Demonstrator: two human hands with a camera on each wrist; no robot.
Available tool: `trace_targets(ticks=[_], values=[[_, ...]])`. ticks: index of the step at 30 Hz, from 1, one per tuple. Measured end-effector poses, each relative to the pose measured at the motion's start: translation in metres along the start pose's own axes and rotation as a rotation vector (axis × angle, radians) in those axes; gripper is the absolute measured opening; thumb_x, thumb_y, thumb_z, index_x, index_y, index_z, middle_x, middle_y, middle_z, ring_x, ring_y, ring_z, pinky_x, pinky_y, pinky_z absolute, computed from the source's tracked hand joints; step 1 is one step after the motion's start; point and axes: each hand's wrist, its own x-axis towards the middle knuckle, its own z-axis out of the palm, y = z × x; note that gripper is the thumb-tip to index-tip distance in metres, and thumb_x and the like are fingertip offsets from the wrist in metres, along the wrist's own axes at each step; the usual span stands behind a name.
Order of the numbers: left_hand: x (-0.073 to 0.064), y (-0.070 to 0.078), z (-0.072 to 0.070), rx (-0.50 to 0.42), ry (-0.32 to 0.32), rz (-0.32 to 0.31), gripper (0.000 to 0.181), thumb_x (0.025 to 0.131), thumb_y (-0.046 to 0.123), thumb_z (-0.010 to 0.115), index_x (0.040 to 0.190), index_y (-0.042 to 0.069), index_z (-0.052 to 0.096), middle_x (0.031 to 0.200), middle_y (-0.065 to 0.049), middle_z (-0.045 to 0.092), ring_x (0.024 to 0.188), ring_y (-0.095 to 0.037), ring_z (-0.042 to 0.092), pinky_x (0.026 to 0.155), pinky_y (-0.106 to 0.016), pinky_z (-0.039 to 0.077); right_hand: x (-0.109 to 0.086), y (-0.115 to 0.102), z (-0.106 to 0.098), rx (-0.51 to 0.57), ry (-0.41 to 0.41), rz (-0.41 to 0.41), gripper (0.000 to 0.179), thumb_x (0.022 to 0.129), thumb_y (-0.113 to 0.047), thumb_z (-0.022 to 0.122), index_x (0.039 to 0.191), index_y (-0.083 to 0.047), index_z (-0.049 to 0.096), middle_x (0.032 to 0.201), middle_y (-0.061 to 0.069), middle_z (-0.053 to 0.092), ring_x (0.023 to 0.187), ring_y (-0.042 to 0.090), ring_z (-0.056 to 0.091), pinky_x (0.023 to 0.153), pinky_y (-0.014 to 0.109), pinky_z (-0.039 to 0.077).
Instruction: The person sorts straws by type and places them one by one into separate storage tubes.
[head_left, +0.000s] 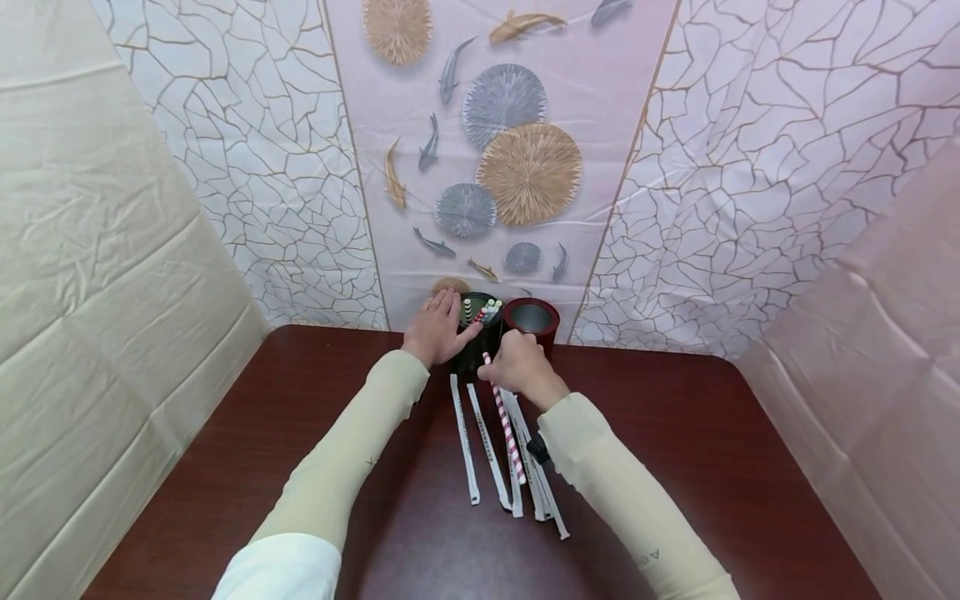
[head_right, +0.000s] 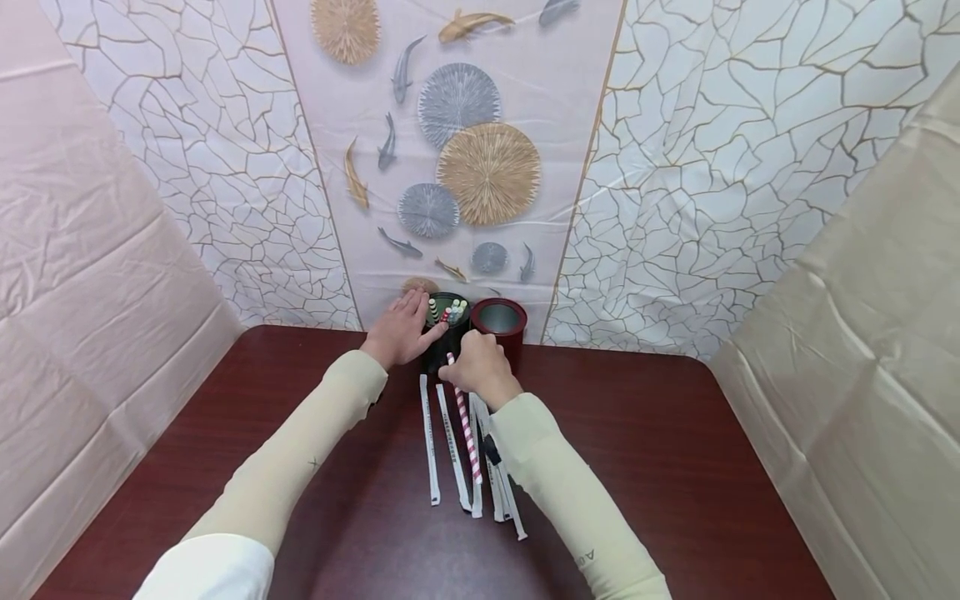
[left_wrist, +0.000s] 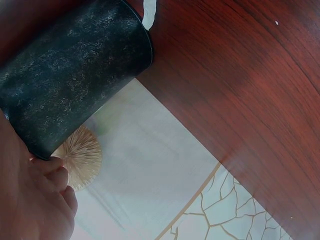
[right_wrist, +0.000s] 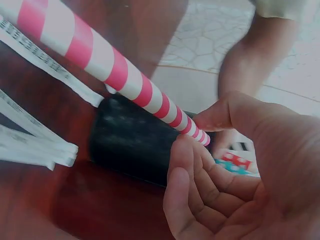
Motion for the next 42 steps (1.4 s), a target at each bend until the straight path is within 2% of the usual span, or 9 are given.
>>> trace_targets(ticks=[6,12,18,25,27,33,42], values=[[0.0,-0.002,0.001,-0.004,0.007,0.0,0.088,0.11,0.066,0.02,0.168,0.001,0.017,0.177,-0.019,0.016,0.166,-0.031,0.014,0.136,-0.042,0.015,-0.003,-0.013,-0.031,-0.037,0.049,-0.087,0.029,0.088,-0.033,0.079,0.065,-0.015,0.076,0.067,-0.002,0.074,0.095,0.032,0.074,0.091,0.048,0.061],[0.003,-0.003,0.003,-0.005,-0.001,-0.005,0.088,0.11,0.067,0.02,0.168,0.001,0.017,0.177,-0.018,0.016,0.167,-0.031,0.013,0.136,-0.042,0.014,-0.003,-0.028,-0.064,-0.049,0.191,-0.2,0.021,0.083,-0.031,0.08,0.072,-0.013,0.082,0.078,0.002,0.08,0.091,0.03,0.076,0.086,0.045,0.061],[0.002,-0.003,0.002,-0.007,0.02,0.005,0.088,0.11,0.066,0.021,0.168,0.0,0.019,0.176,-0.02,0.019,0.166,-0.032,0.016,0.136,-0.043,0.016,-0.003,-0.042,-0.095,0.052,0.325,-0.24,0.016,0.082,-0.024,0.078,0.081,-0.009,0.082,0.08,0.005,0.08,0.086,0.026,0.075,0.088,0.044,0.061],[-0.001,-0.002,0.0,-0.013,0.019,0.017,0.088,0.11,0.066,0.022,0.168,0.0,0.02,0.176,-0.02,0.019,0.166,-0.033,0.017,0.136,-0.043,0.016,-0.002,-0.055,-0.127,0.223,0.458,-0.305,0.018,0.086,-0.019,0.075,0.093,-0.004,0.08,0.088,0.011,0.081,0.078,0.021,0.078,0.073,0.036,0.063],[-0.001,-0.002,-0.001,-0.012,0.016,0.017,0.088,0.11,0.066,0.021,0.168,0.001,0.019,0.177,-0.019,0.019,0.166,-0.032,0.016,0.136,-0.043,0.016,-0.001,-0.059,-0.134,0.26,0.516,-0.327,0.018,0.086,-0.018,0.075,0.095,-0.003,0.079,0.088,0.012,0.081,0.078,0.021,0.077,0.075,0.034,0.062],[0.0,-0.002,-0.001,0.006,0.006,0.011,0.088,0.11,0.067,0.019,0.169,0.002,0.018,0.177,-0.018,0.018,0.166,-0.031,0.015,0.136,-0.042,0.015,0.005,-0.066,-0.144,0.311,0.675,-0.431,0.017,0.087,-0.016,0.073,0.096,-0.002,0.077,0.086,0.012,0.08,0.076,0.021,0.076,0.075,0.032,0.062],[0.0,-0.002,-0.001,0.013,0.006,0.007,0.089,0.109,0.068,0.018,0.169,0.002,0.018,0.177,-0.018,0.018,0.166,-0.03,0.015,0.136,-0.041,0.016,0.023,-0.065,-0.137,0.342,0.815,-0.525,0.015,0.09,-0.014,0.072,0.095,0.0,0.074,0.085,0.014,0.08,0.074,0.025,0.076,0.074,0.035,0.064]])
